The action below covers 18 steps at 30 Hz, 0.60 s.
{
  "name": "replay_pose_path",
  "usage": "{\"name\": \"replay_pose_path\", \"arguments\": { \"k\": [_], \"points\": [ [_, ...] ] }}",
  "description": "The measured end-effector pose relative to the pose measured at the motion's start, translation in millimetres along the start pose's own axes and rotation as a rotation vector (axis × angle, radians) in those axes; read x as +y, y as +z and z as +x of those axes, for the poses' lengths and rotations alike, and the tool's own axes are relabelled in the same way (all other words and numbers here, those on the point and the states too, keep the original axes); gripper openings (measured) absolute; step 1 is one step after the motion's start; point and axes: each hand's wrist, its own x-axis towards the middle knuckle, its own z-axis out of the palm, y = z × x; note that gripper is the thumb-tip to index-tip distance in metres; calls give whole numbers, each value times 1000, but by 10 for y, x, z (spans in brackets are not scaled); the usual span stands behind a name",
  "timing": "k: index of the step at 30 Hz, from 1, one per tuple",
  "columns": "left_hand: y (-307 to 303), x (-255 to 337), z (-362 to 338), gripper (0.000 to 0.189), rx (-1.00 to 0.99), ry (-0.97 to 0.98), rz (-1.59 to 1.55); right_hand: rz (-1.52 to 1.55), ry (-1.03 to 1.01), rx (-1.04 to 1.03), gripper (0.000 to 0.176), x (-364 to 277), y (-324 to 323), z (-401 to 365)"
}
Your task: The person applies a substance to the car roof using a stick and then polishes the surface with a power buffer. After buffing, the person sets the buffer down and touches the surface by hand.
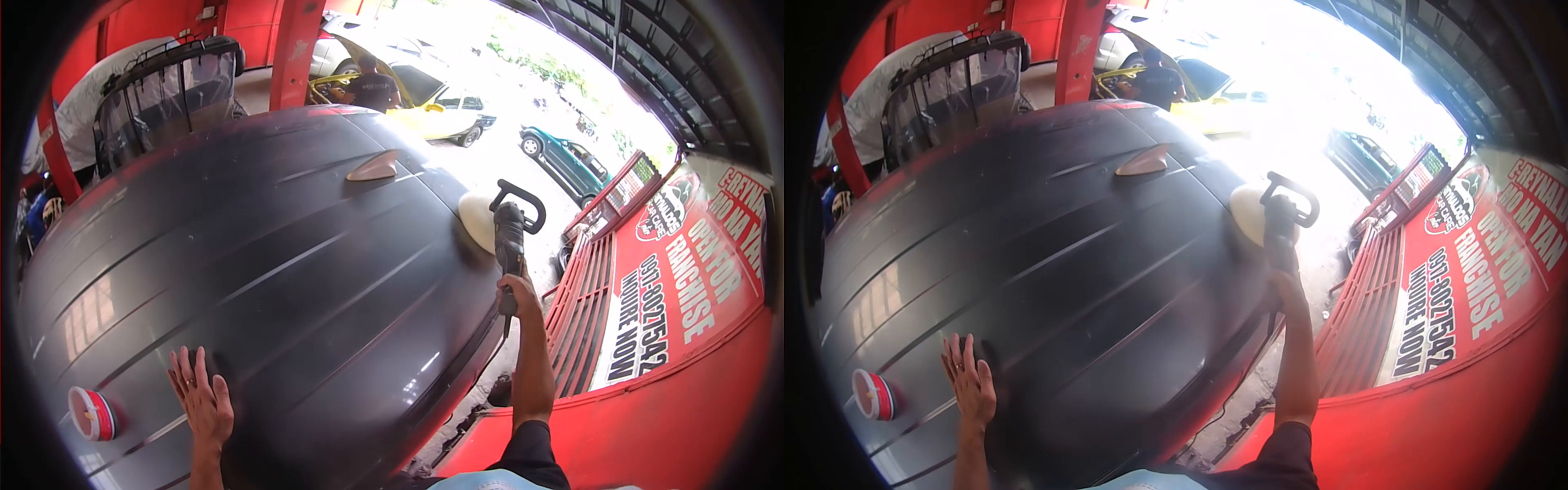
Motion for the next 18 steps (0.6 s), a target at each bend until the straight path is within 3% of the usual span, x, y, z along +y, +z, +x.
{"name": "replay_pose_path", "arguments": {
  "k": [1, 3, 8, 10, 11, 13, 14, 17, 18],
  "points": [
    [11, -3, 1, 57, 8, 10, 11, 17, -2, 0, 42, -49, 65, 73],
    [23, -14, 6, 57, -7, -15, 13, -78, 41, -26, 16, -130, 160, 214],
    [64, -34, 14, 57, 6, -11, 3, 52, 125, -164, 16, -367, 426, 349],
    [94, -81, 4, 57, 23, 1, 28, -4, -32, -137, 31, -449, 766, 194],
    [119, -104, -1, 57, 24, -14, 19, 31, -32, -128, 31, -437, 858, 157],
    [169, -146, 45, 58, 39, 18, 35, -1, -31, -138, 51, -463, 929, 87],
    [200, -168, 48, 58, 42, 5, 10, 45, -28, -227, 84, -487, 899, 43],
    [207, -184, 51, 59, 41, 3, -2, 78, -71, -178, 85, -431, 1017, -356],
    [200, -176, 82, 59, 37, -23, -22, 89, -21, -196, 104, -436, 1078, -519]
  ]
}}
